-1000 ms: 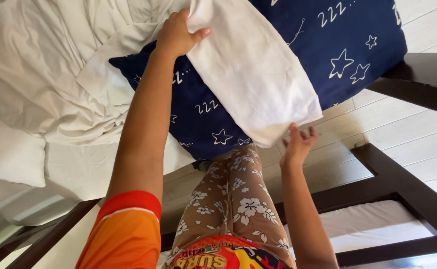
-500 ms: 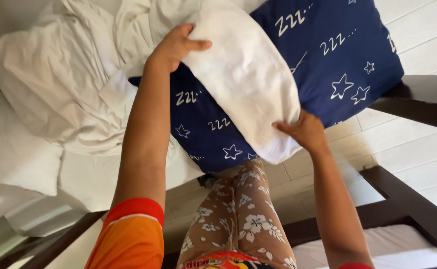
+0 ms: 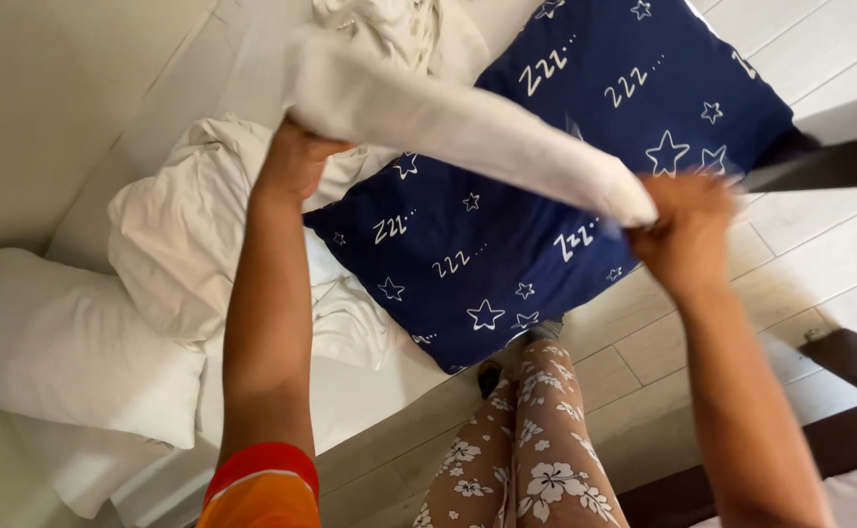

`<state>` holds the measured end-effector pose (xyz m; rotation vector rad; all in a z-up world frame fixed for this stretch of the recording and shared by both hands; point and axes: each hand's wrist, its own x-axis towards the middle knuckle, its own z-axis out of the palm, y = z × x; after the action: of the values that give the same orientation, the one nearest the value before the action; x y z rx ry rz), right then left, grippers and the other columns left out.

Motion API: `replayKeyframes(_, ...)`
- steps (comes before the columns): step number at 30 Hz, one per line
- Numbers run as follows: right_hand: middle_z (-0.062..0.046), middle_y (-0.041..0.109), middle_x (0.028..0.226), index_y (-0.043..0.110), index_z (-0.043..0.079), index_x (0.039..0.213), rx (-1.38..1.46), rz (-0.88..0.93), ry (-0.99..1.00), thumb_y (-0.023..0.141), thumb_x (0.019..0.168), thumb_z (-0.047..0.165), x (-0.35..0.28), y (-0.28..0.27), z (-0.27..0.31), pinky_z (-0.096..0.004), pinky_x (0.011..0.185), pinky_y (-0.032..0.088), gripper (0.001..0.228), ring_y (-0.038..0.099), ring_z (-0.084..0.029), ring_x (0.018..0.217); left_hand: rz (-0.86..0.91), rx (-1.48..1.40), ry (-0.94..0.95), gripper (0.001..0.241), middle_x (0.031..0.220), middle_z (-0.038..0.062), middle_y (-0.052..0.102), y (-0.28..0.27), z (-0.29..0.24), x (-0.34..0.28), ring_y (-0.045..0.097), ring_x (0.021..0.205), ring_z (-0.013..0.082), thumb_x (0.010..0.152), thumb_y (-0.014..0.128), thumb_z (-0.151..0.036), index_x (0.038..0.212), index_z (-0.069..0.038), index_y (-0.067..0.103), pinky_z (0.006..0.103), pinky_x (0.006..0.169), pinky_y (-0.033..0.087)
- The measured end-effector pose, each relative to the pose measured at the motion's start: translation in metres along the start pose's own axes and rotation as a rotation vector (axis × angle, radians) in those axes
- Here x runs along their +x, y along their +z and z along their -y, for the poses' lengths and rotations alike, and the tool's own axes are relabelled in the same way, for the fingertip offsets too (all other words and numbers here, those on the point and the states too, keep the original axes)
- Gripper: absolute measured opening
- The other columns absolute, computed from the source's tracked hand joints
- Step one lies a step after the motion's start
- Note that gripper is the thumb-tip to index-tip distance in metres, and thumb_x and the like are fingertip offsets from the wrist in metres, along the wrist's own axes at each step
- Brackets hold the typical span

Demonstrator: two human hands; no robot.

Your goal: The person removes a white pillowcase from a pillow by pulling and twisting the fabric, then places the pillowcase on a blue pillow. They proceed to fold the white pillowcase into a neat rectangle on top of the blue pillow.

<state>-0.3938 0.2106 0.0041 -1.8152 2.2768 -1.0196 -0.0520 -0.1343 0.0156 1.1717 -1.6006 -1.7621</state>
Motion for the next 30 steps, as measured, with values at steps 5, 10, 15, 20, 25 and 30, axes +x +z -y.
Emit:
replayKeyframes(5, 0.018, 0.080, 0.144, 0.080, 0.034, 0.144, -0.612, -0.165, -0.049, 0.096, 0.118, 0.024, -0.008, -0.004, -0.038, -0.048, 0.146, -0.004, 0.032, 0.065, -0.013, 0.153, -0.067, 0.687, 0.288, 0.051, 0.157, 0.014, 0.039, -0.001, 0.006, -0.051, 0.033, 0.149, 0.0313, 0.057, 0.079, -0.016, 0.104, -0.018, 0.060, 0.0464, 0.125, 0.025)
replayKeyframes(10, 0.014, 0.052, 0.171, 0.065, 0.046, 0.146, -0.910, 0.157, 0.165, 0.073, 0.085, 0.033, -0.072, 0.042, -0.058, -0.067, 0.132, -0.030, 0.063, 0.019, -0.025, 0.180, 0.060, 1.265, 0.350, 0.048, 0.163, 0.009, 0.037, 0.028, 0.059, -0.174, 0.020, 0.153, 0.0465, 0.064, 0.065, 0.015, 0.086, -0.026, 0.081, 0.0646, 0.121, 0.014)
replayKeyframes(15, -0.014, 0.054, 0.162, 0.068, 0.011, 0.145, -0.188, 0.102, 0.305, 0.063, 0.108, 0.006, -0.053, 0.055, 0.030, -0.063, 0.122, 0.001, 0.038, 0.026, -0.041, 0.155, -0.256, 1.100, 0.561, 0.031, 0.150, 0.016, 0.050, 0.122, 0.074, -0.192, 0.040, 0.142, 0.0435, 0.089, 0.069, -0.001, 0.119, -0.010, 0.066, 0.0572, 0.115, 0.033)
replayKeyframes(20, -0.005, 0.022, 0.169, 0.039, 0.019, 0.162, -0.064, 0.294, 0.125, 0.050, 0.116, 0.026, 0.000, 0.112, 0.077, -0.069, 0.118, -0.004, 0.048, 0.008, -0.034, 0.154, -0.265, 1.096, 0.426, 0.052, 0.171, 0.012, 0.032, 0.240, 0.107, -0.129, 0.021, 0.163, 0.0407, 0.111, 0.030, -0.041, 0.157, -0.021, 0.040, 0.0672, 0.132, 0.012)
replayKeyframes(25, 0.009, 0.007, 0.171, 0.017, 0.047, 0.163, -0.951, 0.306, -0.136, 0.004, 0.105, 0.079, 0.006, 0.185, -0.010, -0.066, 0.116, -0.027, 0.068, -0.007, -0.022, 0.156, -0.168, 1.322, 0.113, 0.062, 0.175, 0.001, 0.014, 0.229, 0.163, -0.085, 0.002, 0.162, 0.0361, 0.109, 0.008, -0.056, 0.166, -0.032, 0.012, 0.0689, 0.126, 0.001)
replayKeyframes(30, 0.011, 0.012, 0.167, 0.015, 0.051, 0.169, -1.142, 0.178, -0.005, 0.002, 0.126, 0.076, 0.017, 0.159, -0.090, -0.065, 0.119, -0.029, 0.052, 0.000, -0.017, 0.156, -0.164, 1.401, -0.205, 0.076, 0.173, -0.002, 0.008, 0.170, 0.164, -0.116, -0.005, 0.158, 0.0339, 0.098, -0.002, -0.065, 0.164, -0.030, 0.012, 0.0660, 0.120, -0.012)
